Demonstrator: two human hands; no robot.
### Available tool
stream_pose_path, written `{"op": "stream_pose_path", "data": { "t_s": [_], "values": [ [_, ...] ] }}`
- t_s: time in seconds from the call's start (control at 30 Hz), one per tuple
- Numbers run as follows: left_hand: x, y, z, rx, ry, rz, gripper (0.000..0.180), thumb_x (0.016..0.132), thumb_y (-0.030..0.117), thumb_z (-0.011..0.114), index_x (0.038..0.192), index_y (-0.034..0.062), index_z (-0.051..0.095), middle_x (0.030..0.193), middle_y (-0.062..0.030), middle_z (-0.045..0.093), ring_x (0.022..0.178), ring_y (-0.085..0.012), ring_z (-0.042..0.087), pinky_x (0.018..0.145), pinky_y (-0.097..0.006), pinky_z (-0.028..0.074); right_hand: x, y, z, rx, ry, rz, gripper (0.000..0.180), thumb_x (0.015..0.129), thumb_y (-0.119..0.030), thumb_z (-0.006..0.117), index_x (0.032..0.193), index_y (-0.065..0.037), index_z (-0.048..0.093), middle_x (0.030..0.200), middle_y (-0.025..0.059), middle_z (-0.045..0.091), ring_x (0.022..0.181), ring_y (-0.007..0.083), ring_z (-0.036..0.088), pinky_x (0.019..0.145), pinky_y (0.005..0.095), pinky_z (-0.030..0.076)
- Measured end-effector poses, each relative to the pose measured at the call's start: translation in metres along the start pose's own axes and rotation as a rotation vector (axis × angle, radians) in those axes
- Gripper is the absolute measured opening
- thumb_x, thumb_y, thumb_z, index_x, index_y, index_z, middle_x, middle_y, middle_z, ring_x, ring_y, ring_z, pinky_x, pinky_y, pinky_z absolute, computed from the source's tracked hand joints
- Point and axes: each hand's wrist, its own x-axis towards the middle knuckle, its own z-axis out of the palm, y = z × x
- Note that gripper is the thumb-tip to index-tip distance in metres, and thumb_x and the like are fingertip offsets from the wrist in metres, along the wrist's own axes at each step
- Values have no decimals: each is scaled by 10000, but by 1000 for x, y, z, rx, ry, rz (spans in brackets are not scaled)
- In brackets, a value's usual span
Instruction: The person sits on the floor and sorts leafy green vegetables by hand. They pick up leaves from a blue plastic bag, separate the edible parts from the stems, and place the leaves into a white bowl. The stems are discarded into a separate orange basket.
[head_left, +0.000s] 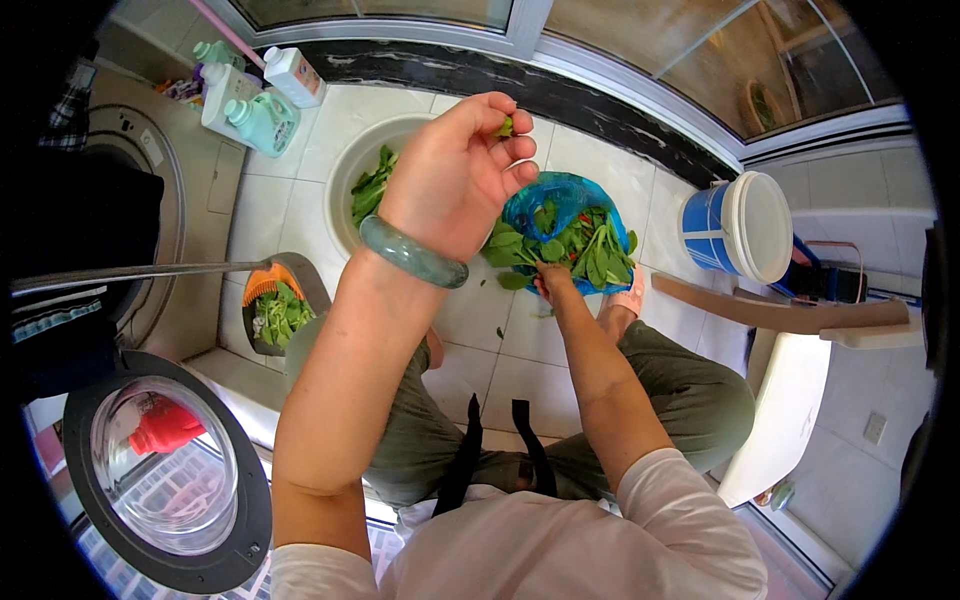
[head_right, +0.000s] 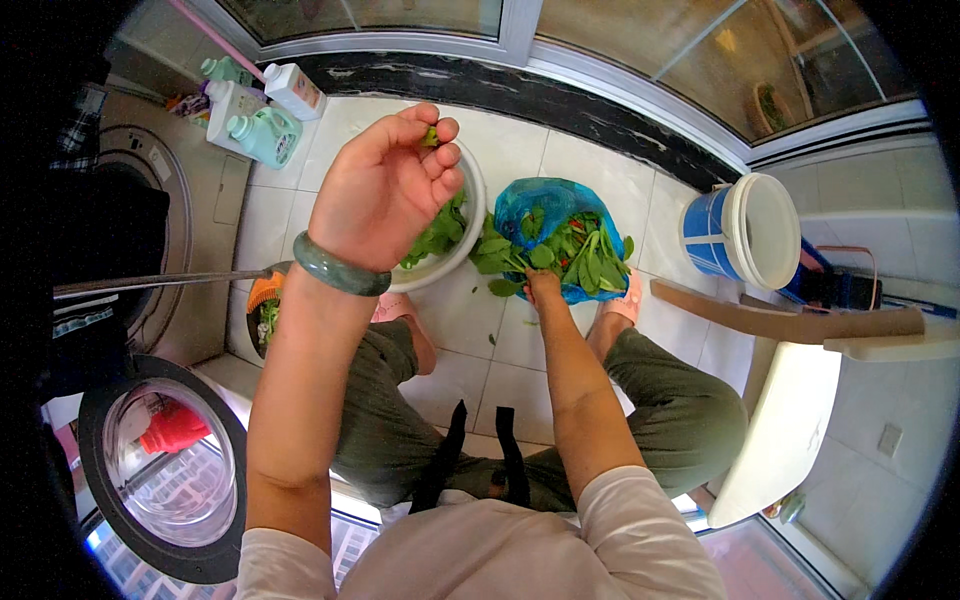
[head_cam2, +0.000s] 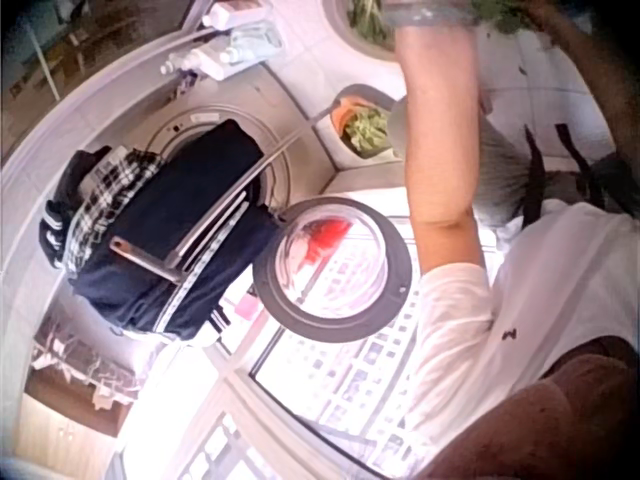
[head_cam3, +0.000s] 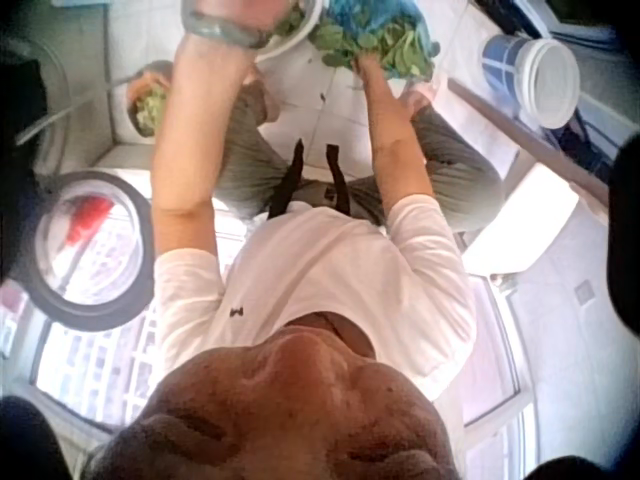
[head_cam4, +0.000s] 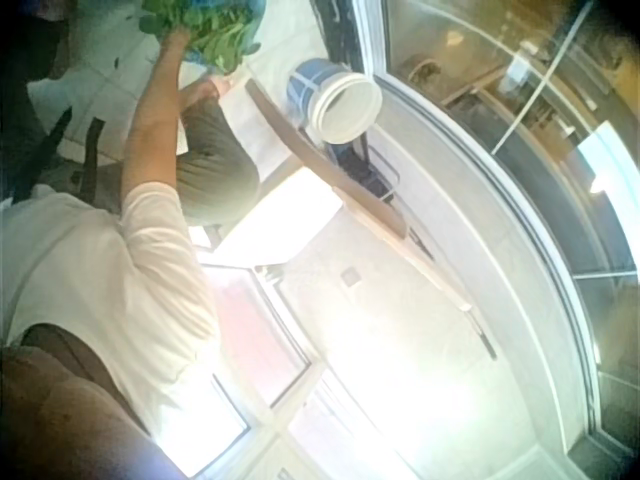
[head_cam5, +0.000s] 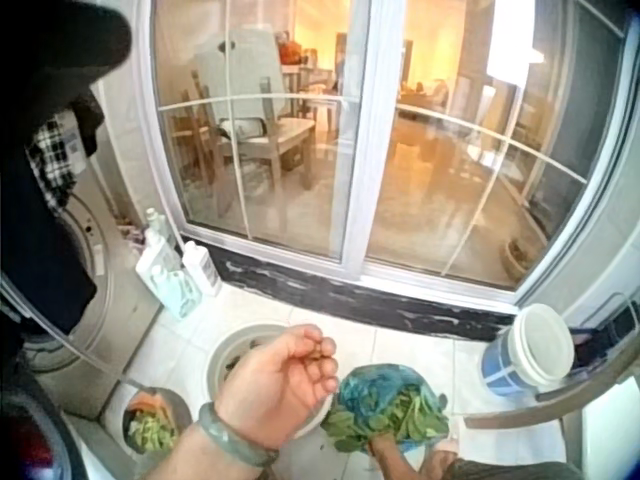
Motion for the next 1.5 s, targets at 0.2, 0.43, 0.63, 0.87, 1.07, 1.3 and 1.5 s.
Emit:
{"op": "stream_pose_path", "data": {
  "t_s": [0.2,0.43,0.63,0.87,1.07,1.3,1.5],
  "values": [
    [0,-1,-2,-7,-28,0,80,817,83,457,878,45,493,826,-63,543,721,-156,519,645,-275,452,-37,-17,-21,89,-112,-32,105,813,-160,573,788,-73,519,579,18,495,431,93,433,358,234,364],
    [1,-12,8,96,-1,-29,64,790,70,473,847,54,496,798,-46,534,697,-144,510,628,-274,452,-71,-89,-93,-141,-259,-46,65,798,-166,576,784,-139,519,632,-41,522,534,55,492,489,202,429],
    [1,-43,9,384,23,-122,58,782,83,496,832,66,521,742,-20,514,647,-108,500,559,-240,436,-161,-188,-104,-466,-233,-250,110,804,-221,560,770,-122,528,658,-46,525,575,40,492,539,178,434],
    [13,-83,4,1080,-127,-13,234,754,133,602,955,18,568,680,-8,520,587,-86,472,529,-221,413,-261,-219,-99,-391,-488,-534,121,798,-211,590,844,-105,555,746,-54,544,658,33,515,632,173,441],
    [13,-97,-1,1480,-246,90,318,693,132,650,972,5,568,681,-28,502,595,-113,467,561,-246,409,-280,-211,-82,-334,-434,-770,140,781,-172,621,829,-70,538,714,-26,538,652,41,488,578,179,401],
    [7,-89,18,1024,-251,-226,311,790,207,543,1049,40,501,723,22,488,621,-58,454,547,-201,392,-282,-211,-78,-306,-401,-855,122,818,-172,570,857,-60,539,747,-20,532,635,40,454,581,179,389],
    [4,-85,23,806,-134,-272,234,876,237,471,1008,61,550,714,35,485,604,-53,454,538,-190,389,-293,-218,-84,-170,-527,-678,177,857,-173,506,975,-44,541,807,-10,544,643,36,449,595,176,393]
  ]
}}
